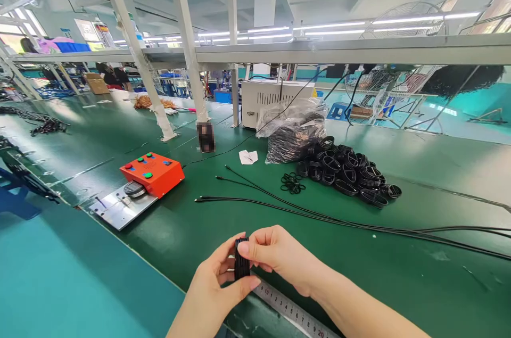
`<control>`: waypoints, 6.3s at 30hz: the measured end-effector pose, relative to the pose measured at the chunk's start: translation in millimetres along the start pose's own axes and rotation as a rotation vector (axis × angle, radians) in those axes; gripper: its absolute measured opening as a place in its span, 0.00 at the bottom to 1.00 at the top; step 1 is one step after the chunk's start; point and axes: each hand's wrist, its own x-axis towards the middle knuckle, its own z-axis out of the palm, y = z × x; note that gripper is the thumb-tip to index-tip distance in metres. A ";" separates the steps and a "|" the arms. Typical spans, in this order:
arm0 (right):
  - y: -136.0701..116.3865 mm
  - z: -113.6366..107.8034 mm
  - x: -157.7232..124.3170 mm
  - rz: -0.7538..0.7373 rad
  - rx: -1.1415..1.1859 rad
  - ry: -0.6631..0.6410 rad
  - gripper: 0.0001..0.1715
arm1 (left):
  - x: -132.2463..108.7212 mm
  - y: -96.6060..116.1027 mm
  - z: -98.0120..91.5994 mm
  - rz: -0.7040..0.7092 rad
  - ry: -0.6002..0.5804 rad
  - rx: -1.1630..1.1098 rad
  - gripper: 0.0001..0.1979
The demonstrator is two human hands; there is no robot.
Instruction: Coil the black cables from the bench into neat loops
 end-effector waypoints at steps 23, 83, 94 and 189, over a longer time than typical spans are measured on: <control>16.9 -12.3 18.7 0.019 0.091 -0.064 0.30 | 6.5 -8.8 -1.8 -0.096 0.053 -0.371 0.23; 3.9 -24.2 8.3 0.046 -0.094 -0.242 0.23 | -9.5 4.9 3.4 -0.018 -0.119 -0.247 0.29; -3.7 -18.9 3.9 0.072 -0.128 -0.161 0.21 | -5.5 -3.4 -2.3 -0.009 -0.059 -0.187 0.32; -0.2 -40.2 16.2 0.076 -0.109 -0.126 0.22 | 8.4 -2.8 1.9 -0.167 0.097 -0.356 0.20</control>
